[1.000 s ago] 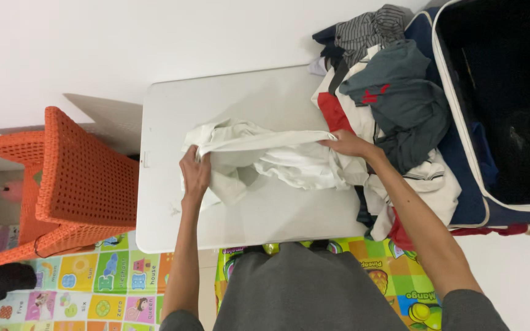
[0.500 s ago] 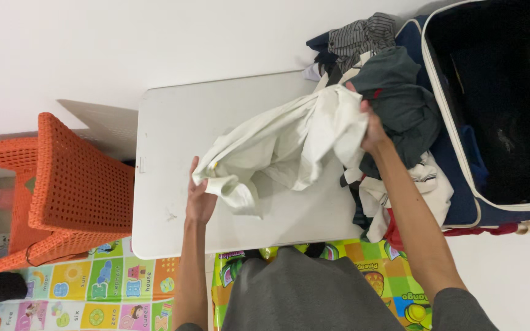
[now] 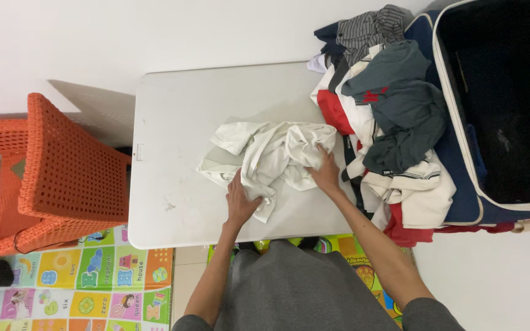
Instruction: The person folds a blue polo shirt and places it into an open suitcase. They then fold a white long-sleeved shirt on the table and place it on top of the pile of clothes next to the suitcase.
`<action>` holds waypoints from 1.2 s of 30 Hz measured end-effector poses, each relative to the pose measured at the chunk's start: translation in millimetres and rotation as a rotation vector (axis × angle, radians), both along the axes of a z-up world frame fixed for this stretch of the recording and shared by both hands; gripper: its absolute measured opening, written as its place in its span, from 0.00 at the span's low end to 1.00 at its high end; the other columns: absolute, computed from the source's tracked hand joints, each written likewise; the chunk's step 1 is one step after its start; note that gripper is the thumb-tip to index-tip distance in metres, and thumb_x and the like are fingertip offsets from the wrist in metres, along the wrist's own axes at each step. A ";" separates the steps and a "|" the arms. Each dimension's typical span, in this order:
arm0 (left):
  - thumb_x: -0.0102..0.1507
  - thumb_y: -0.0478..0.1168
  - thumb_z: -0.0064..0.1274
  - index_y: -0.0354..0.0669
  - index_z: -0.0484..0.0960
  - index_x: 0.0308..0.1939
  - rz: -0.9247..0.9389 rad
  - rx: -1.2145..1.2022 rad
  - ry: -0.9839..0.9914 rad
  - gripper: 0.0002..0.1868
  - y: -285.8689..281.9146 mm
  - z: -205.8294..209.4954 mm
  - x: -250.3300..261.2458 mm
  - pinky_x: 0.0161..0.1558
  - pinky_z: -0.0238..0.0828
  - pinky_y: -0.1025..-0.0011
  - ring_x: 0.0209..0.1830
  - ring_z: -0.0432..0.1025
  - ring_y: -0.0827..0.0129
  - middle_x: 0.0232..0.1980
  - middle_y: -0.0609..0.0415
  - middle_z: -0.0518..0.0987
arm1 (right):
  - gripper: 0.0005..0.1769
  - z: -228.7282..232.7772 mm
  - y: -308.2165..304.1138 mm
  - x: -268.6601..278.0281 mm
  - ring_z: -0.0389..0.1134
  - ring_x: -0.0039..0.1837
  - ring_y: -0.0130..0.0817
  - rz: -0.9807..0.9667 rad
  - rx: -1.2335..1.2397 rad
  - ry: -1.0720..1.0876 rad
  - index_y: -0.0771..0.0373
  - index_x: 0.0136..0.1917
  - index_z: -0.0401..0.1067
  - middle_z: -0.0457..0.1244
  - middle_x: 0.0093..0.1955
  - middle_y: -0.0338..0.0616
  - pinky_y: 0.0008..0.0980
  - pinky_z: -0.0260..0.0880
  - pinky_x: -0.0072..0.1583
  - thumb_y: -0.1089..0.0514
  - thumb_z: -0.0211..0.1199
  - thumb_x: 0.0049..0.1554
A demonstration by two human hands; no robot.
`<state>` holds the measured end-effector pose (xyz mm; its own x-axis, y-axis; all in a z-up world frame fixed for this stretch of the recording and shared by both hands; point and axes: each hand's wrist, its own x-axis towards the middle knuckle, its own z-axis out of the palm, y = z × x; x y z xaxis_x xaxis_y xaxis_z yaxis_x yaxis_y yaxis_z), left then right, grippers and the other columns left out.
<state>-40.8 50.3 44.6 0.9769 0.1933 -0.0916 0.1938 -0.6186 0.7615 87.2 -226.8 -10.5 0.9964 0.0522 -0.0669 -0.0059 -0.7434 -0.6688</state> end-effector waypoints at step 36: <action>0.63 0.68 0.41 0.43 0.53 0.76 0.577 -1.245 -0.204 0.46 255.6 77.5 135.9 0.64 0.65 0.52 0.71 0.63 0.49 0.74 0.43 0.64 | 0.34 127.7 17.5 252.7 0.74 0.55 0.42 -0.362 1.126 0.361 0.60 0.63 0.71 0.70 0.55 0.46 0.43 0.76 0.58 0.31 0.51 0.61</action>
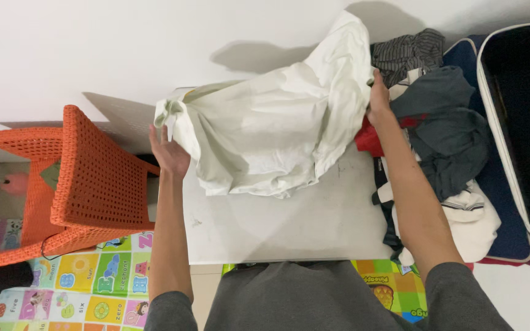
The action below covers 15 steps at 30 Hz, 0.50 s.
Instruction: The person folds a blue polo shirt and places it into an open suitcase. They then fold a white long-sleeved shirt on the table and place it on top of the pile of clothes next to the suitcase.
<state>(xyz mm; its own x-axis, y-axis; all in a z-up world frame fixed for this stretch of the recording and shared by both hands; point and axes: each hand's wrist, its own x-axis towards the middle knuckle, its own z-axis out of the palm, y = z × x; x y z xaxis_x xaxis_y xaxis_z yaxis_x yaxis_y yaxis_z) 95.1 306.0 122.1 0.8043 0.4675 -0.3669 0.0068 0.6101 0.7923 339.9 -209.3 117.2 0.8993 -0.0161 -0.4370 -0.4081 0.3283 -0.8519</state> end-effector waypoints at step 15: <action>0.56 0.62 0.65 0.36 0.76 0.64 -0.192 0.977 0.633 0.42 -106.1 -155.8 -114.3 0.58 0.65 0.53 0.56 0.65 0.54 0.52 0.44 0.75 | 0.30 -161.6 74.4 -221.1 0.67 0.45 0.35 0.135 -0.868 -0.038 0.69 0.49 0.78 0.70 0.42 0.46 0.38 0.66 0.54 0.36 0.65 0.59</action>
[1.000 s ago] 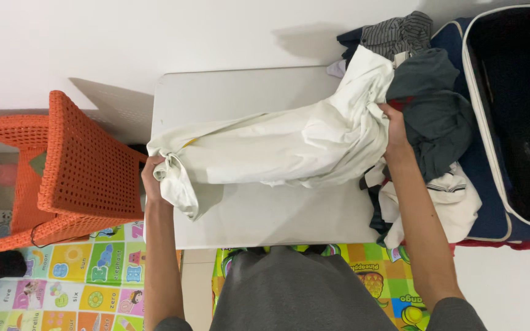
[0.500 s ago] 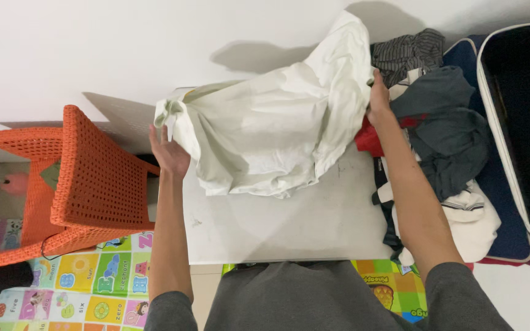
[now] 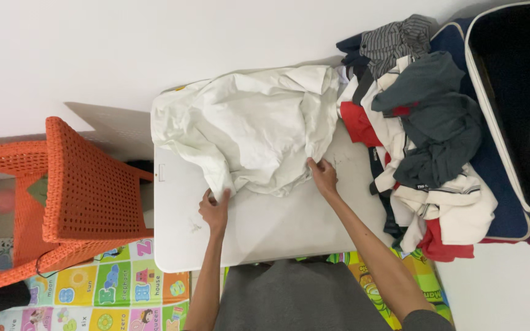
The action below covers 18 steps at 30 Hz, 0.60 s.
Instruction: The person folds a blue polo shirt and places it into an open suitcase. They then fold a white long-sleeved shirt on the table and place it on top of the pile of clothes next to the suitcase.
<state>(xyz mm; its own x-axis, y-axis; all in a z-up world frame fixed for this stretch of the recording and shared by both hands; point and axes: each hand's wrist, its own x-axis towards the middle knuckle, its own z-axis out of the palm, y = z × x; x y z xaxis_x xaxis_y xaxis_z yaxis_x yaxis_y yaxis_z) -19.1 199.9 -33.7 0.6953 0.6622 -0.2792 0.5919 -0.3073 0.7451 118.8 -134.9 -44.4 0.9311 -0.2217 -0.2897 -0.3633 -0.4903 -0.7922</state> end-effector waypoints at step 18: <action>0.64 0.53 0.55 0.39 0.63 0.69 0.234 -0.692 -0.251 0.36 70.5 52.3 -61.1 0.54 0.77 0.61 0.53 0.75 0.61 0.56 0.51 0.77 | 0.29 42.1 -114.5 -5.2 0.70 0.62 0.33 -0.310 0.807 0.146 0.65 0.66 0.68 0.68 0.63 0.44 0.32 0.71 0.62 0.41 0.58 0.63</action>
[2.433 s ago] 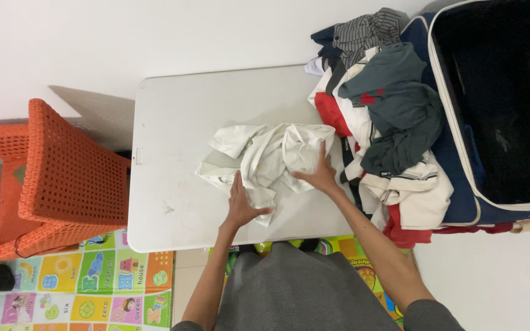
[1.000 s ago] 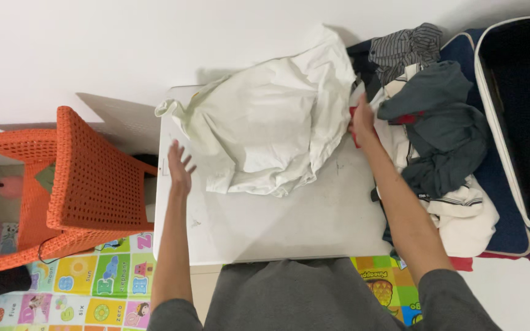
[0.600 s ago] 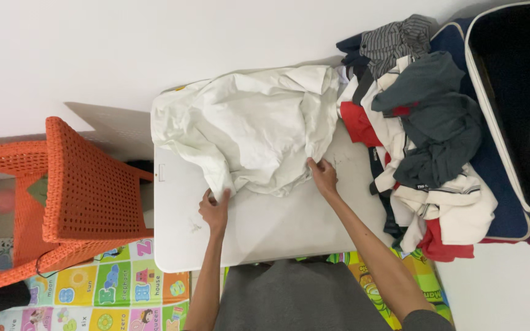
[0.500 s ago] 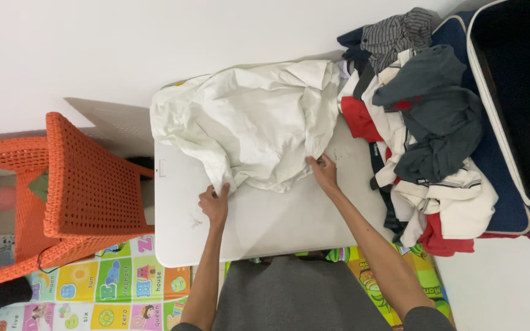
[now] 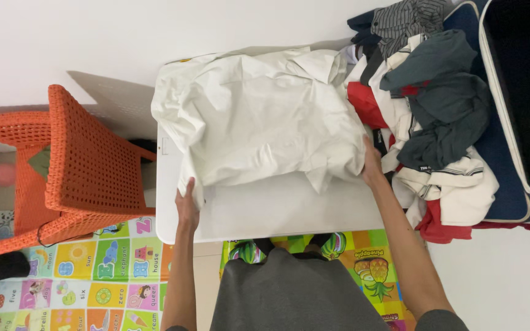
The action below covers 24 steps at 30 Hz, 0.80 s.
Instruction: The person folds a blue polo shirt and places it into an open suitcase. They then fold a white long-sleeved shirt on the table and place it on top of the pile of clothes next to the suitcase.
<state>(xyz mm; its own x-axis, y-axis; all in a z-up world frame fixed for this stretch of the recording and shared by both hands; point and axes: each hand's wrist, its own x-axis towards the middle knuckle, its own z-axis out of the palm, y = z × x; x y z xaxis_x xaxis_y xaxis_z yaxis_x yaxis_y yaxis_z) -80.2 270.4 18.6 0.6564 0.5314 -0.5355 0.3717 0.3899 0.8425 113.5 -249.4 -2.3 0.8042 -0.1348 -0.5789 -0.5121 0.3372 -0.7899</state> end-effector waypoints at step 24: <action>0.68 0.42 0.56 0.32 0.76 0.58 0.226 0.338 0.040 0.19 96.3 -68.1 -76.8 0.52 0.74 0.68 0.51 0.74 0.63 0.55 0.46 0.79 | 0.21 -22.6 -10.0 -108.2 0.69 0.45 0.25 0.314 -0.567 -0.137 0.67 0.57 0.74 0.71 0.48 0.40 0.27 0.68 0.47 0.50 0.66 0.58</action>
